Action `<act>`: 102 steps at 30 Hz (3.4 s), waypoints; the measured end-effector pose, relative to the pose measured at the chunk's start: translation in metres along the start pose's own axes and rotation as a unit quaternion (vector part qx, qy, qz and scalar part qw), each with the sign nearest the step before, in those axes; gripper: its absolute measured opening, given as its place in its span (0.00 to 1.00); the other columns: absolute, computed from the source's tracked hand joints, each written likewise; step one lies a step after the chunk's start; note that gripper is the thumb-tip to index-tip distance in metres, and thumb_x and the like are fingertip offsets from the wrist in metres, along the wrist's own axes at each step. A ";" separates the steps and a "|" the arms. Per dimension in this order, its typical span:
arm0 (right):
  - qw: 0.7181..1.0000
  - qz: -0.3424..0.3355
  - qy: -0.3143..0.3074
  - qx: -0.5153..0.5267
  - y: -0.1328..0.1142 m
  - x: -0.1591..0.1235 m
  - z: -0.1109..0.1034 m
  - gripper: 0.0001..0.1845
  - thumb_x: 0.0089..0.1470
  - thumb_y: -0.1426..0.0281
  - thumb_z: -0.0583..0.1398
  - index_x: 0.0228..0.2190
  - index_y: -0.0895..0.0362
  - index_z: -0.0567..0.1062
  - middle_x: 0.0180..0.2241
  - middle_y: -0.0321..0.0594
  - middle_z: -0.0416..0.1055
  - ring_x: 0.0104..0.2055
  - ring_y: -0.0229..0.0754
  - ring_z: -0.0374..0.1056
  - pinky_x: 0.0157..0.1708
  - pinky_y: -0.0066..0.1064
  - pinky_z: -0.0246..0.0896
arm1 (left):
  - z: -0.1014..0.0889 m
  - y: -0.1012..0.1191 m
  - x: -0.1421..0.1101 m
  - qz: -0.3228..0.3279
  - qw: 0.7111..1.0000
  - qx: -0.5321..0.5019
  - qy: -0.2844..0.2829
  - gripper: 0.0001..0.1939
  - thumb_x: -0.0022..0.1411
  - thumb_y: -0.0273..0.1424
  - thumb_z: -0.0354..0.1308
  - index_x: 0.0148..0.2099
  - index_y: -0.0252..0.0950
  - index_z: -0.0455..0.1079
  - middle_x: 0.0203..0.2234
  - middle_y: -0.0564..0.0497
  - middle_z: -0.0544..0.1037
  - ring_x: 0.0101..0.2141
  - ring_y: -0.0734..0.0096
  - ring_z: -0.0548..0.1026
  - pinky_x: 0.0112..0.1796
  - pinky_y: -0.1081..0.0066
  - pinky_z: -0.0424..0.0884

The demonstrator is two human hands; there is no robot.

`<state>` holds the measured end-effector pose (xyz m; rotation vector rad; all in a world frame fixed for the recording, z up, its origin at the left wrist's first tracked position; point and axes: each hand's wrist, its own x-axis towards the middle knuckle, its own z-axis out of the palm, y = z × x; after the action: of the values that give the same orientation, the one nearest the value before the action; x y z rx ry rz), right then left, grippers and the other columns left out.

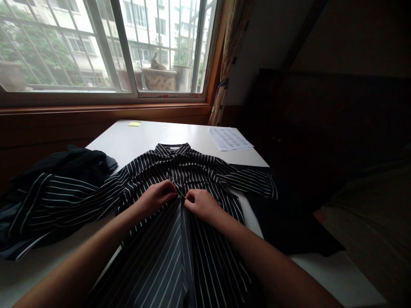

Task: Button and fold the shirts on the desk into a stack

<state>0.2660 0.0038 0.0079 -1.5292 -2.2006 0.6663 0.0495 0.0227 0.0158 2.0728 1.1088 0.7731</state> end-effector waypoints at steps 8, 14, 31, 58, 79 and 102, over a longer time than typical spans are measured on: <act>0.962 0.047 -0.015 0.269 0.019 0.002 -0.005 0.10 0.52 0.67 0.61 0.34 0.58 0.80 0.27 0.35 0.76 0.28 0.38 0.69 0.31 0.29 0.62 | 0.024 -0.010 0.002 -0.013 0.995 -0.096 0.005 0.08 0.60 0.34 0.63 0.41 0.37 0.73 0.34 0.51 0.79 0.35 0.68 0.77 0.39 0.68 0.73; 0.955 0.044 0.007 0.294 0.026 -0.002 0.000 0.12 0.53 0.64 0.62 0.36 0.58 0.80 0.31 0.37 0.77 0.31 0.39 0.71 0.34 0.30 0.64 | 0.033 -0.007 -0.002 -0.018 0.989 -0.146 0.016 0.08 0.59 0.31 0.63 0.42 0.36 0.74 0.36 0.49 0.81 0.39 0.65 0.79 0.44 0.65 0.74; 0.970 -0.009 0.046 0.238 0.019 -0.014 0.005 0.07 0.57 0.67 0.61 0.35 0.55 0.80 0.33 0.36 0.78 0.38 0.41 0.73 0.40 0.30 0.65 | 0.032 -0.002 -0.012 -0.005 0.991 -0.133 -0.009 0.13 0.62 0.35 0.63 0.49 0.38 0.73 0.42 0.49 0.81 0.43 0.65 0.79 0.46 0.65 0.76; 0.963 0.003 0.049 0.265 0.019 -0.014 0.006 0.08 0.54 0.68 0.63 0.36 0.55 0.82 0.35 0.38 0.80 0.39 0.44 0.76 0.42 0.34 0.67 | 0.047 -0.007 -0.014 0.025 0.997 -0.037 0.063 0.10 0.59 0.26 0.66 0.42 0.38 0.71 0.34 0.55 0.77 0.34 0.72 0.76 0.37 0.72 0.72; 0.957 -0.014 0.027 0.289 0.019 -0.015 0.003 0.12 0.59 0.64 0.60 0.35 0.55 0.83 0.32 0.37 0.79 0.37 0.43 0.73 0.38 0.32 0.64 | 0.047 -0.008 -0.012 0.073 0.995 -0.021 0.064 0.20 0.61 0.23 0.64 0.54 0.42 0.71 0.35 0.55 0.78 0.33 0.74 0.77 0.39 0.72 0.75; 0.958 -0.007 0.046 0.283 0.016 -0.016 0.002 0.08 0.55 0.66 0.64 0.34 0.54 0.82 0.35 0.38 0.80 0.40 0.44 0.75 0.44 0.34 0.67 | 0.042 -0.007 -0.012 0.072 0.993 0.023 0.094 0.06 0.61 0.24 0.63 0.40 0.38 0.75 0.34 0.54 0.80 0.34 0.71 0.78 0.38 0.71 0.74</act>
<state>0.2823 -0.0072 -0.0038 -1.2115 -1.7383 1.0811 0.0725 0.0039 -0.0174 2.1713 1.0948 1.0403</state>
